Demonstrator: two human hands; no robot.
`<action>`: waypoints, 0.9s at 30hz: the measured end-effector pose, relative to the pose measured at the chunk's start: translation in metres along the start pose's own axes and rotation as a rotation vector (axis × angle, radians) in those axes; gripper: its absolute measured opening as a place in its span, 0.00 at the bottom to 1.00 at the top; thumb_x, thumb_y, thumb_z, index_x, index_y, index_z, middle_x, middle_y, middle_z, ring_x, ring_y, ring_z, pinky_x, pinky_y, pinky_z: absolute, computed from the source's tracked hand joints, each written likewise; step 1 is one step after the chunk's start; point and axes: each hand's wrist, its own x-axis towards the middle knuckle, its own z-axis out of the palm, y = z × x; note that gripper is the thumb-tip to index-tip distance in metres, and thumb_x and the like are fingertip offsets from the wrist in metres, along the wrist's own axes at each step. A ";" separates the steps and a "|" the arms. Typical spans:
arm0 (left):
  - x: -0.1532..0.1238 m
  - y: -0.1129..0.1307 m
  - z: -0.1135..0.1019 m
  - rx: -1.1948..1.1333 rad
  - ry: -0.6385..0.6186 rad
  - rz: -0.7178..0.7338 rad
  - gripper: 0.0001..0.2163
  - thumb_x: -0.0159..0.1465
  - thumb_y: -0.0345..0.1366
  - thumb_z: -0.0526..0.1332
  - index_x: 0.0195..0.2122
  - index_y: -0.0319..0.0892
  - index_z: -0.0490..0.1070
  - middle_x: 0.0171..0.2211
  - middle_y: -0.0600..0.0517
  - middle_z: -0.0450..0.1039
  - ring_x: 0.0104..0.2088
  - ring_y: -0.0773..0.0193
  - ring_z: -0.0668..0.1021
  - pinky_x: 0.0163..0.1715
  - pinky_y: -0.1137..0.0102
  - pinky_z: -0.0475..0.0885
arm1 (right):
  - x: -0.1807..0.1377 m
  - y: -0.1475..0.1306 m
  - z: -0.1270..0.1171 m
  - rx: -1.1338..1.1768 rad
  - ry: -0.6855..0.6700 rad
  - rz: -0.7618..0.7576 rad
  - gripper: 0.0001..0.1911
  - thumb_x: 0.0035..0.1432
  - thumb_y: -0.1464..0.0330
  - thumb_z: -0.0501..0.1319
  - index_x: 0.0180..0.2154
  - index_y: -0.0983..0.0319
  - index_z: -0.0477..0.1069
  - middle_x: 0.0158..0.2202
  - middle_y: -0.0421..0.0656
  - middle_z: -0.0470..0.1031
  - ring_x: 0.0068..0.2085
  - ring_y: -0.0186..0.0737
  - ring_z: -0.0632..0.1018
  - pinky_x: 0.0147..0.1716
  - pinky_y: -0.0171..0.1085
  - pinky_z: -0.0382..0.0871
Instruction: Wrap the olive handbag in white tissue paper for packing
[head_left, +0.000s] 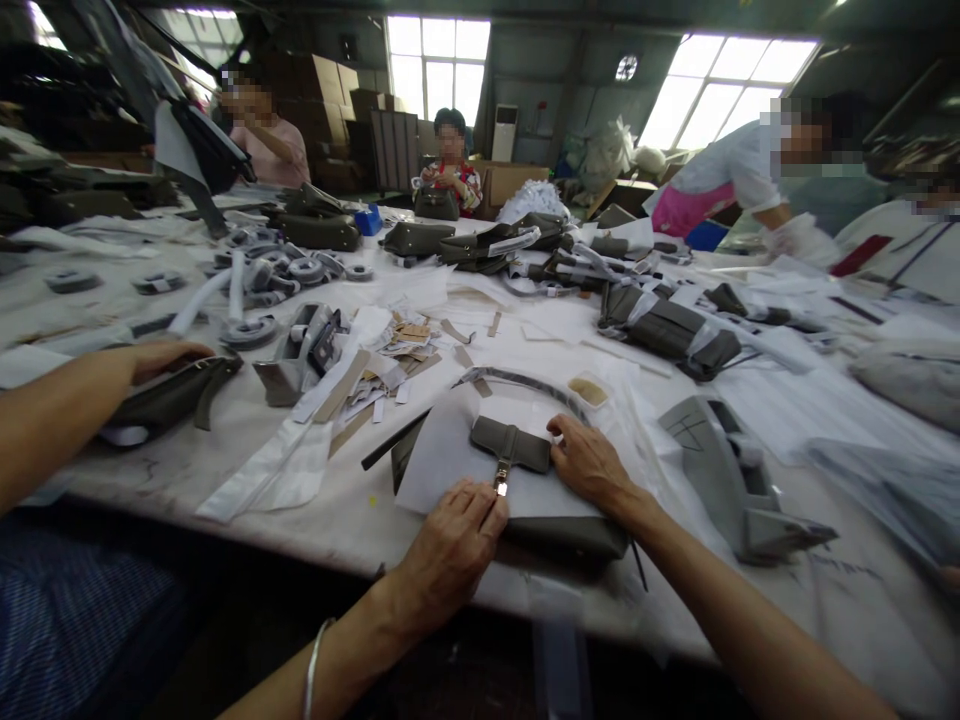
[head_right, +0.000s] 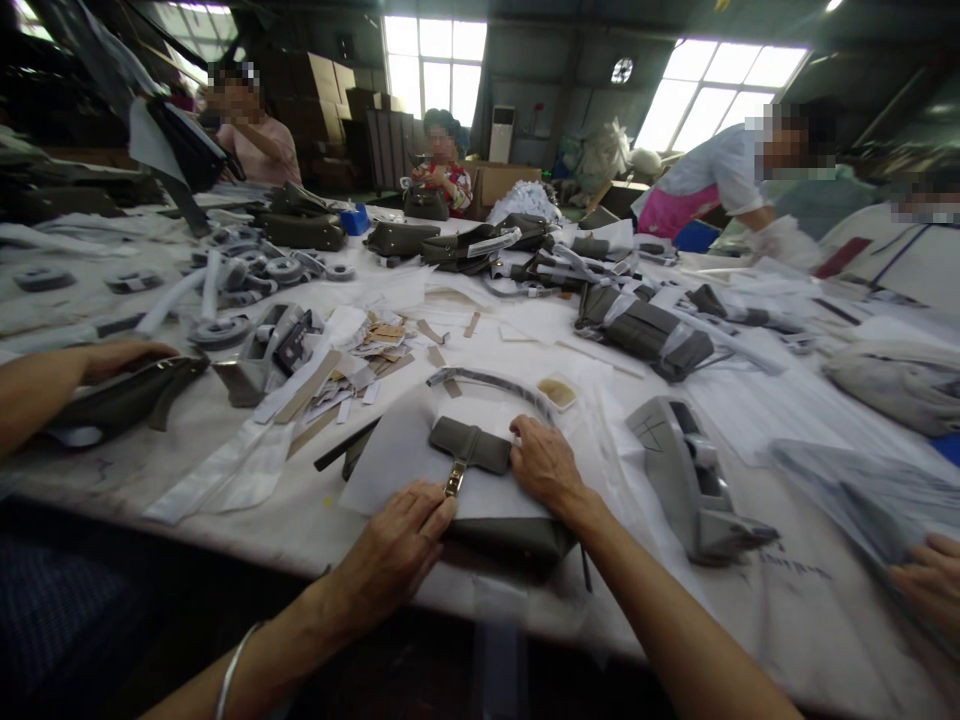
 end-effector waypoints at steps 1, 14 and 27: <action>0.005 0.003 -0.006 -0.004 -0.004 -0.003 0.12 0.68 0.27 0.52 0.51 0.35 0.67 0.45 0.43 0.71 0.47 0.55 0.73 0.53 0.58 0.71 | 0.000 0.000 0.001 0.010 0.007 0.005 0.10 0.60 0.76 0.54 0.43 0.62 0.66 0.43 0.44 0.76 0.41 0.39 0.76 0.43 0.37 0.61; 0.036 0.019 0.006 -0.012 -0.084 0.001 0.10 0.67 0.38 0.61 0.46 0.39 0.66 0.39 0.49 0.72 0.38 0.56 0.73 0.38 0.61 0.69 | -0.002 0.004 0.007 0.167 0.024 0.001 0.09 0.60 0.75 0.55 0.41 0.62 0.70 0.39 0.44 0.77 0.42 0.41 0.75 0.46 0.37 0.63; 0.018 0.030 0.009 -0.059 -0.227 -0.071 0.10 0.65 0.36 0.63 0.44 0.39 0.65 0.36 0.51 0.72 0.36 0.57 0.75 0.35 0.62 0.71 | -0.025 -0.019 -0.022 0.326 0.027 -0.154 0.10 0.59 0.72 0.56 0.41 0.59 0.74 0.41 0.44 0.79 0.46 0.46 0.77 0.59 0.53 0.61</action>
